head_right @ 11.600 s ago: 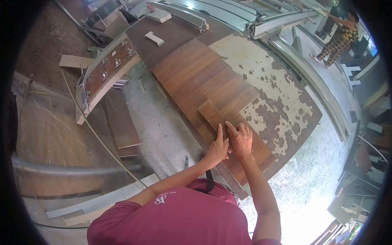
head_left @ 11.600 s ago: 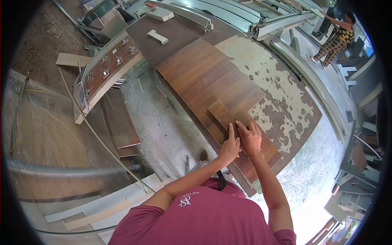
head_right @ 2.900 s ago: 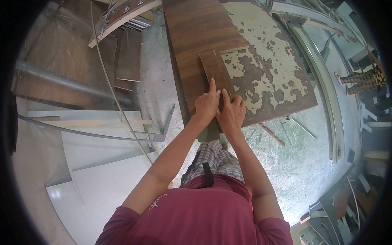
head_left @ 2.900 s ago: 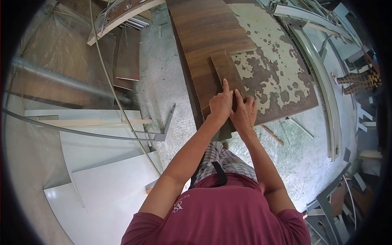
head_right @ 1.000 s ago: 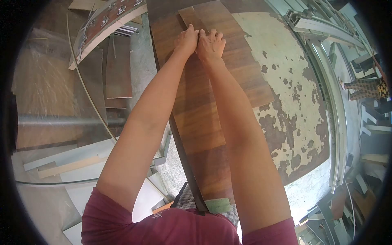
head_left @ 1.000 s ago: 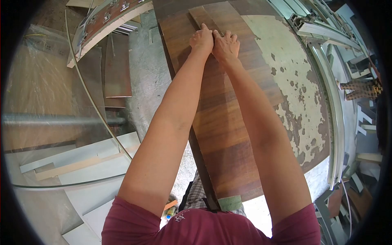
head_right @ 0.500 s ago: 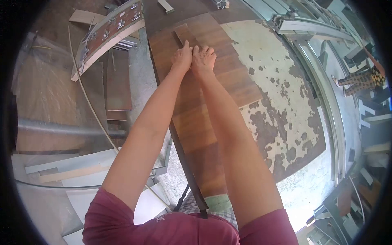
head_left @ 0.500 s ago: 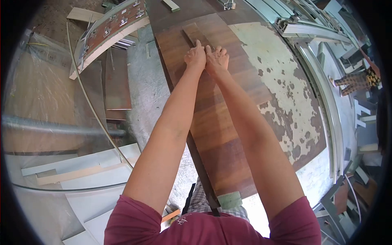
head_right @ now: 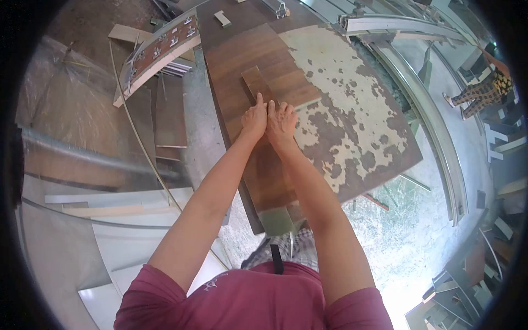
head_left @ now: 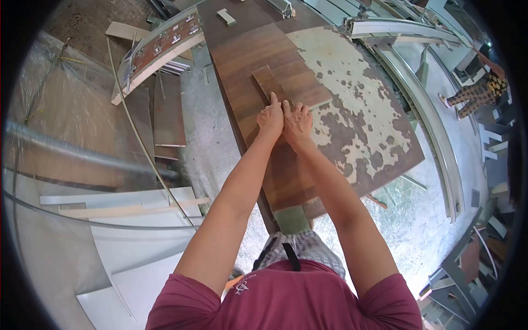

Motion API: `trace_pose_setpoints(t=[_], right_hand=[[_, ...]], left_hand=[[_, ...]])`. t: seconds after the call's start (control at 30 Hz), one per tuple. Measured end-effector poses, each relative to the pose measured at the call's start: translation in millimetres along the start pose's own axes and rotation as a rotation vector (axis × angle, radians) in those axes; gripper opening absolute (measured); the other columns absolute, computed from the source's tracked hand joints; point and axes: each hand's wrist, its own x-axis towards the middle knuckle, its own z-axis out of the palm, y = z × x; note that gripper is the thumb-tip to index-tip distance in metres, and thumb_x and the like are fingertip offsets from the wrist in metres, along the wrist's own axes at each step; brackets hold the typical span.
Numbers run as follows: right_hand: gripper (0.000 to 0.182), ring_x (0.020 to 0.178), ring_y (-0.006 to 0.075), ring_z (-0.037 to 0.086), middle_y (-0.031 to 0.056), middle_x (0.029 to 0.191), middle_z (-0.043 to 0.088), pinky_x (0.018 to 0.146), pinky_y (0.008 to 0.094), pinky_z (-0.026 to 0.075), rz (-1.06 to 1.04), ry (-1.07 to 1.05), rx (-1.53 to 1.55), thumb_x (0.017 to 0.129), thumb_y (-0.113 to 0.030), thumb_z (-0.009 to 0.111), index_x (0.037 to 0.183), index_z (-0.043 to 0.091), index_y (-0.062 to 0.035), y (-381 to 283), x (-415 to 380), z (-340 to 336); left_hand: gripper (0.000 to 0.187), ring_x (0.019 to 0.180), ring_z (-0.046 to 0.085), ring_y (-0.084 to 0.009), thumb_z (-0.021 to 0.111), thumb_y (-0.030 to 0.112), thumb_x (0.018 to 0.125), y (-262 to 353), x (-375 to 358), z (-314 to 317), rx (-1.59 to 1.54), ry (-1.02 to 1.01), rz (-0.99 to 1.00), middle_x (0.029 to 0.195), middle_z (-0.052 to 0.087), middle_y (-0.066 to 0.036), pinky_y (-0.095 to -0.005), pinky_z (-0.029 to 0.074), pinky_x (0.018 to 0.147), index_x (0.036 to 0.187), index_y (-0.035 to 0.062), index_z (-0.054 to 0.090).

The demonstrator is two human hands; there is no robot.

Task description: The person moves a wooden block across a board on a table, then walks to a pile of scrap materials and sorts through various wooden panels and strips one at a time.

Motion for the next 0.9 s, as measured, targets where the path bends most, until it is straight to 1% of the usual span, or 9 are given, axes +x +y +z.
trace_pose_setpoints(t=[0.13, 0.2, 0.27, 0.3, 0.37, 0.47, 0.6, 0.67, 0.9], right_hand=[[0.046, 0.088, 0.0276, 0.048, 0.0119, 0.096, 0.051, 0.071, 0.0394, 0.038, -0.013, -0.054, 0.004, 0.075, -0.022, 0.056, 0.119, 0.048, -0.0122, 20.2, -65.6, -26.8], [0.059, 0.092, 0.0304, 0.046, 0.0143, 0.1, 0.049, 0.073, 0.0403, 0.039, -0.03, -0.089, 0.063, 0.07, -0.025, 0.063, 0.125, 0.044, -0.0153, 32.0, -97.8, -47.1], [0.06, 0.091, 0.0307, 0.046, 0.0144, 0.098, 0.048, 0.074, 0.0399, 0.039, 0.019, -0.105, 0.095, 0.069, -0.024, 0.063, 0.125, 0.044, -0.0153, 37.7, -128.2, -68.4], [0.06, 0.091, 0.0307, 0.046, 0.0144, 0.098, 0.048, 0.074, 0.0399, 0.039, 0.014, -0.094, 0.095, 0.069, -0.024, 0.063, 0.125, 0.044, -0.0153, 40.3, -140.7, -77.8], [0.055, 0.086, 0.029, 0.047, 0.0119, 0.092, 0.047, 0.071, 0.0397, 0.038, -0.008, -0.109, 0.065, 0.071, -0.027, 0.061, 0.123, 0.047, -0.0143, 45.8, -159.0, -91.2], [0.057, 0.087, 0.0291, 0.047, 0.012, 0.092, 0.047, 0.071, 0.0396, 0.038, 0.007, -0.041, 0.101, 0.069, -0.027, 0.062, 0.122, 0.047, -0.0158, 48.8, -165.2, -88.2], [0.056, 0.087, 0.0292, 0.047, 0.012, 0.092, 0.047, 0.071, 0.0397, 0.038, 0.06, -0.097, 0.115, 0.069, -0.027, 0.063, 0.122, 0.047, -0.0163, 44.0, -156.8, -90.0], [0.056, 0.087, 0.0293, 0.047, 0.0117, 0.092, 0.047, 0.071, 0.0398, 0.038, 0.062, -0.059, 0.081, 0.069, -0.028, 0.064, 0.121, 0.048, -0.0169, 43.9, -151.8, -87.4], [0.054, 0.088, 0.0296, 0.047, 0.0121, 0.092, 0.048, 0.073, 0.0399, 0.038, 0.109, -0.088, 0.098, 0.07, -0.027, 0.064, 0.121, 0.049, -0.0173, 37.8, -107.5, -62.3]], left_hand=[[0.048, 0.088, 0.06, -0.0356, 0.034, 0.029, 0.092, 7.1, -72.3, 16.9, -0.042, 0.002, 0.046, 0.094, 0.062, -0.022, -0.0456, 0.047, 0.076, 0.135, 0.01, 0.025], [0.051, 0.08, 0.062, -0.0354, 0.035, 0.029, 0.091, 12.1, -104.5, 23.9, -0.023, -0.017, 0.095, 0.086, 0.063, -0.022, -0.0458, 0.049, 0.071, 0.135, 0.0043, 0.023], [0.054, 0.074, 0.063, -0.0345, 0.037, 0.027, 0.091, 16.3, -138.8, 30.1, -0.007, -0.025, 0.125, 0.079, 0.063, -0.021, -0.0446, 0.05, 0.067, 0.135, 0.0018, 0.022], [0.054, 0.074, 0.063, -0.0345, 0.037, 0.027, 0.091, 18.6, -154.6, 31.0, -0.008, -0.013, 0.129, 0.079, 0.063, -0.021, -0.0446, 0.05, 0.067, 0.135, 0.0018, 0.022], [0.054, 0.072, 0.063, -0.0338, 0.038, 0.026, 0.091, 24.4, -178.5, 31.3, 0.009, -0.072, 0.138, 0.078, 0.063, -0.021, -0.0428, 0.051, 0.066, 0.135, 0.0012, 0.021], [0.053, 0.069, 0.063, -0.0331, 0.039, 0.026, 0.091, 23.0, -181.7, 39.2, -0.019, -0.009, 0.182, 0.074, 0.063, -0.02, -0.042, 0.051, 0.064, 0.135, 0.0011, 0.022], [0.052, 0.068, 0.063, -0.0334, 0.039, 0.027, 0.091, 21.9, -170.7, 36.9, -0.008, -0.006, 0.201, 0.073, 0.063, -0.02, -0.0424, 0.051, 0.063, 0.135, 0.0024, 0.024], [0.051, 0.07, 0.063, -0.0337, 0.039, 0.027, 0.091, 23.3, -165.4, 36.1, -0.019, -0.006, 0.201, 0.074, 0.063, -0.02, -0.0431, 0.051, 0.063, 0.134, 0.0046, 0.026], [0.049, 0.073, 0.063, -0.0349, 0.038, 0.028, 0.091, 21.8, -112.1, 30.3, -0.037, -0.022, 0.177, 0.078, 0.063, -0.021, -0.0444, 0.05, 0.066, 0.134, 0.0068, 0.027]])
